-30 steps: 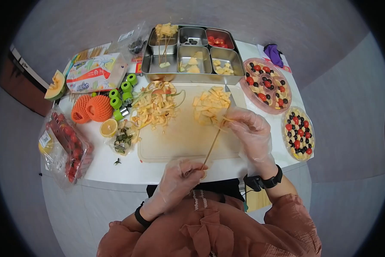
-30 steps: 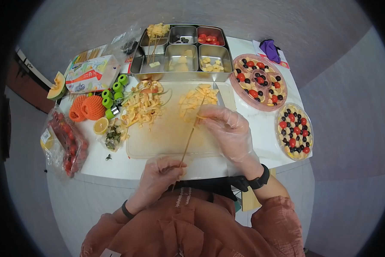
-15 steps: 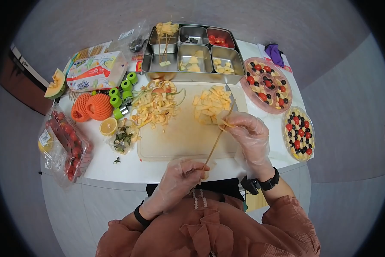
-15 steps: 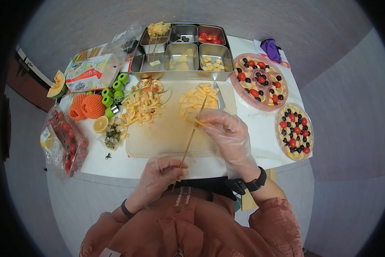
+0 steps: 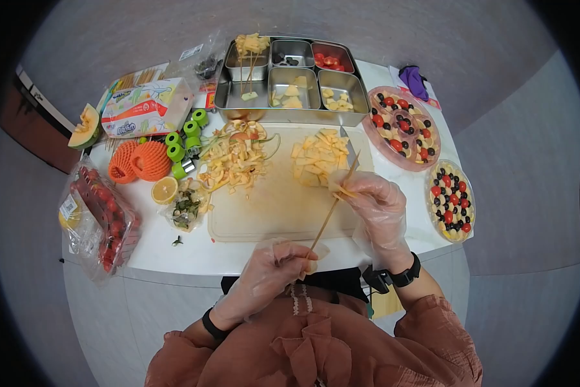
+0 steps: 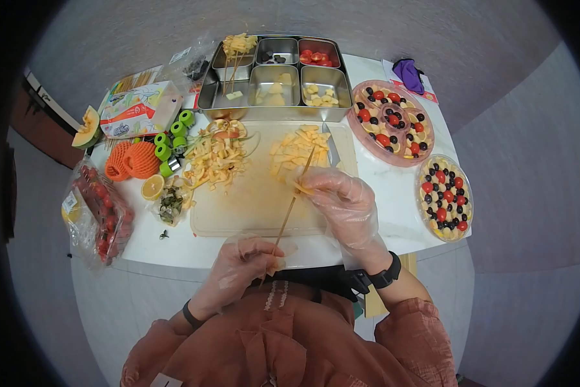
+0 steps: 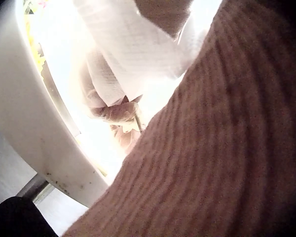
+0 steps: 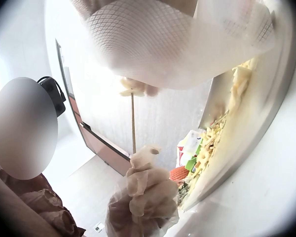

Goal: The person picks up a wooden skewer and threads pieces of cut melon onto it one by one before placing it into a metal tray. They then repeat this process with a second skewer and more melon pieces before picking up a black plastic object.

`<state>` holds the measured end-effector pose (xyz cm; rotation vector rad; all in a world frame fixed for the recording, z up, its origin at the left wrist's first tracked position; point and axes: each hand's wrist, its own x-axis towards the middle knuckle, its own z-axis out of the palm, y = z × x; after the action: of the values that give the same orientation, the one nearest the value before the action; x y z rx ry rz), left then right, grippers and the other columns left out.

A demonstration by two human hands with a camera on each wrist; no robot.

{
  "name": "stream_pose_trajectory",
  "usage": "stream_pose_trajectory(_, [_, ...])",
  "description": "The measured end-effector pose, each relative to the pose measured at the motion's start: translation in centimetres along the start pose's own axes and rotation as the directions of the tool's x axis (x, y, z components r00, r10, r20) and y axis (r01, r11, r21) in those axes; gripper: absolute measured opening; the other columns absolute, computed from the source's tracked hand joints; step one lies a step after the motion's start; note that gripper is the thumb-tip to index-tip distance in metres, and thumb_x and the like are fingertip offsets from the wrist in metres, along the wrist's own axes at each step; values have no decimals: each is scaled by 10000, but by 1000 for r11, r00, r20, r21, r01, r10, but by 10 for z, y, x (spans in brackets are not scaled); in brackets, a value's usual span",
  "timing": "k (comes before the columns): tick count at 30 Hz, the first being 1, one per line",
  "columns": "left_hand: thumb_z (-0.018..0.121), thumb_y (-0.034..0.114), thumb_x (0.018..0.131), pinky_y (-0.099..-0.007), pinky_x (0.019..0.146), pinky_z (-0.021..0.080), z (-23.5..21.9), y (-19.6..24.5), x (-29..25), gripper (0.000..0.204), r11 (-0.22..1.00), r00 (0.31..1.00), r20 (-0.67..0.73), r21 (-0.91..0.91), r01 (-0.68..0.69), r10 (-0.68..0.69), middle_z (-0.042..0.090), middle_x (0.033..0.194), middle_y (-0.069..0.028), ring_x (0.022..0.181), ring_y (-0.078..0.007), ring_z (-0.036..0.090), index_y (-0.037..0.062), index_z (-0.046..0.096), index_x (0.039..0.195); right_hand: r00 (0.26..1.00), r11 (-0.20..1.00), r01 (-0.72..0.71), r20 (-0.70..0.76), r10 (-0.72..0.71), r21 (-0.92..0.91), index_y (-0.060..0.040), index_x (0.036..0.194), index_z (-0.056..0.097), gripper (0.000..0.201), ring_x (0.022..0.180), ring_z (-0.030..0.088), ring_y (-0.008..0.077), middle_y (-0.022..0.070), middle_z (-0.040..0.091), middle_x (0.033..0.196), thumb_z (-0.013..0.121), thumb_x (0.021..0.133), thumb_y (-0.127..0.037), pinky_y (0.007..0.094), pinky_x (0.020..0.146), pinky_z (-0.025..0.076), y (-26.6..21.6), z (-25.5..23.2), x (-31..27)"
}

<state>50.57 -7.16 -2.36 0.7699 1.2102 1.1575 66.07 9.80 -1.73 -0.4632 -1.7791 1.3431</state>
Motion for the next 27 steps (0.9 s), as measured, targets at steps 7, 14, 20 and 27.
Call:
stream_pose_trajectory(7, [595, 102, 928, -202, 644, 436, -1, -2, -1, 171, 1000, 1000, 15, -14, -14, 14, 636, 822, -11, 727, -60, 548, -2, 675, 1038, 1000, 999, 11, 8, -11, 42, -6, 967, 679, 113, 966, 652, 170, 106, 694, 1035, 673, 866, 45, 288, 870, 505, 1, 0, 0])
stream_pose_trajectory(14, [598, 83, 925, -200, 648, 438, 1, 2, -1, 169, 995, 999, -6, -93, 37, -38, 636, 811, -14, 716, -60, 546, -19, 672, 1038, 998, 999, -40, -43, 39, -11, 9, 1036, 660, 152, 961, 652, 156, 95, 693, 1044, 640, 889, 45, 292, 874, 509, -8, 5, 1])
stream_pose_trajectory(20, [623, 45, 892, -207, 639, 448, 1, -1, 2, 157, 994, 999, -53, -110, -1, -5, 636, 784, -10, 695, -60, 556, -29, 686, 1017, 977, 975, -164, -109, 181, 149, 9, 1074, 651, 183, 979, 643, 142, 79, 684, 1051, 613, 897, 39, 287, 871, 509, -1, 6, -4])
stream_pose_trajectory(27, [617, 31, 884, -208, 637, 455, 3, 2, 2, 159, 996, 997, -69, -90, 16, -22, 644, 787, -23, 695, -62, 566, -30, 687, 1013, 987, 992, -86, -147, 72, -96, -14, 1128, 642, 298, 934, 631, 123, 79, 673, 1097, 703, 841, 33, 268, 846, 505, 10, 20, -16])
